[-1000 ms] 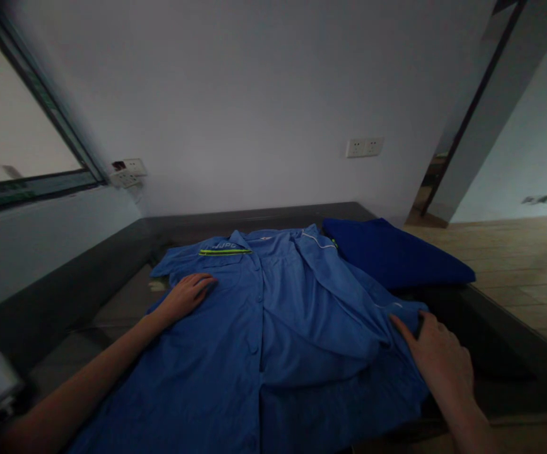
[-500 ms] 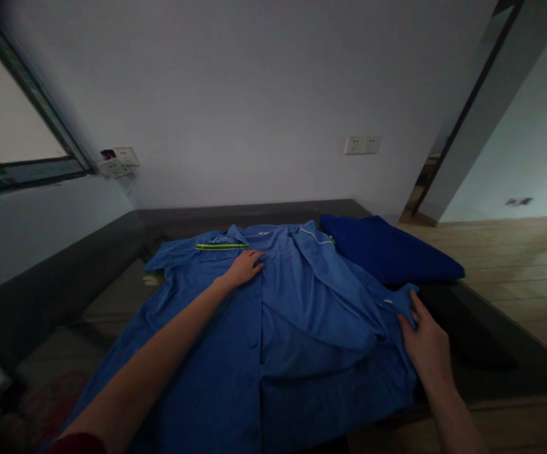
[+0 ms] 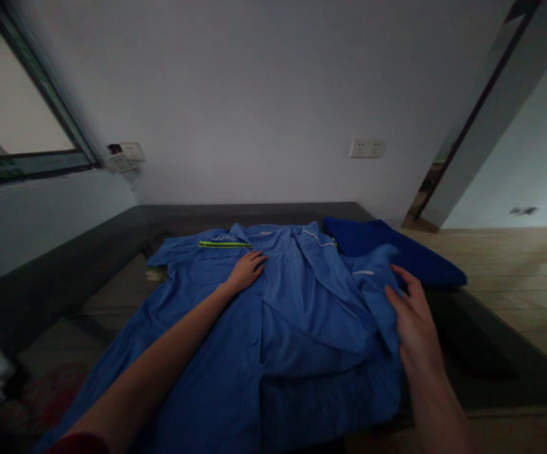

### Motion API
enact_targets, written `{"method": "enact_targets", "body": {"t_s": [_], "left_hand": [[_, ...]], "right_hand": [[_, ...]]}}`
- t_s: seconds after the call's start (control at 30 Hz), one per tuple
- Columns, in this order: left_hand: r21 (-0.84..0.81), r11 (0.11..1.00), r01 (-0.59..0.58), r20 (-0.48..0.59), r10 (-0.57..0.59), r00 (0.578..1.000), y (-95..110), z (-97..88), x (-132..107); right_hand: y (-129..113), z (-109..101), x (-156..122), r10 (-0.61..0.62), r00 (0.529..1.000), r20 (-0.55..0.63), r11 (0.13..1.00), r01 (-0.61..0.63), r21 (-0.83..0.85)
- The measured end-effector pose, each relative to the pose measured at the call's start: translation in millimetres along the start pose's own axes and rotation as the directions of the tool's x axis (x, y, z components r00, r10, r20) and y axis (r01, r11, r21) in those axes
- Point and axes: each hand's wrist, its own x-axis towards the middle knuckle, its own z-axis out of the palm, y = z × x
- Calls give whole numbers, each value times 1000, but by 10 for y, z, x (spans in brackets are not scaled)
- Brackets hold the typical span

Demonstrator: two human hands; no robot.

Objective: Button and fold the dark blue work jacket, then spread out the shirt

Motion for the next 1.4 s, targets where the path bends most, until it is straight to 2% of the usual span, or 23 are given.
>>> {"method": "enact_targets", "body": {"t_s": [0.07, 0.1, 0.13, 0.17, 0.2, 0.27, 0.33, 0.37, 0.4, 0.43, 0.47, 0.63, 0.7, 0.9, 1.0, 1.07, 1.13, 1.2, 1.3, 1.33, 1.4], "left_hand": [[-54, 998, -14, -43, 12, 999, -9, 11, 4], [-103, 994, -21, -68, 14, 998, -13, 13, 8], [-159, 987, -26, -90, 12, 996, -17, 10, 14], [-213, 977, -27, -108, 4, 994, -21, 3, 22], [-259, 966, -23, -121, -9, 993, -24, -8, 32], [-319, 948, 0, -132, -45, 990, -27, -41, 58], [-364, 931, 29, -131, -82, 988, -23, -76, 87], [-391, 919, 42, -125, -99, 987, -15, -89, 102], [-418, 907, 54, -116, -112, 987, -3, -97, 117], [-444, 894, 65, -102, -123, 987, 15, -99, 134], [-468, 881, 76, -85, -130, 988, 38, -93, 153], [-522, 842, 137, -13, -169, 986, 235, 22, 400], [-514, 843, 161, 0, -188, 982, 341, 88, 609], [-460, 853, 246, 22, -266, 964, 647, 286, 1396], [-426, 859, 284, 37, -297, 954, 743, 358, 1657], [-404, 865, 297, 52, -302, 952, 773, 389, 1740], [-386, 873, 299, 64, -298, 953, 766, 398, 1764], [-364, 882, 299, 59, -299, 953, 715, 371, 1757], [-315, 895, 315, 19, -326, 945, 549, 233, 1736], [-295, 900, 322, 6, -335, 942, 475, 161, 1731], [-254, 910, 329, -15, -344, 939, 310, -7, 1710]], "right_hand": [[-231, 159, -139, 45, 993, 111, 989, -60, 138], [-336, 234, -228, 18, 975, 221, 986, -53, 155], [-431, 302, -324, -32, 939, 343, 990, -18, 141], [-514, 364, -424, -89, 883, 461, 993, 42, 110], [-583, 419, -523, -142, 802, 580, 990, 112, 87], [-672, 514, -702, -217, 593, 775, 967, 240, 87], [-683, 591, -842, -248, 392, 886, 945, 300, 132], [-658, 624, -896, -250, 329, 911, 941, 306, 148], [-614, 650, -942, -244, 296, 923, 941, 303, 152], [-556, 670, -981, -235, 288, 928, 945, 292, 148], [-489, 683, -1014, -224, 300, 927, 951, 276, 140], [-222, 683, -1112, -233, 388, 892, 966, 195, 167], [-204, 678, -1121, -235, 404, 884, 967, 187, 171], [-276, 663, -1119, -259, 409, 875, 961, 196, 193], [-190, 702, -1133, -289, 427, 857, 955, 191, 227], [-68, 762, -1140, -341, 403, 849, 939, 198, 282], [55, 821, -1143, -391, 360, 847, 918, 211, 334], [136, 844, -1148, -424, 349, 836, 903, 229, 363], [152, 807, -1158, -470, 376, 799, 880, 264, 394], [139, 784, -1159, -492, 364, 790, 868, 280, 411], [96, 729, -1156, -536, 293, 792, 836, 318, 448]]}}
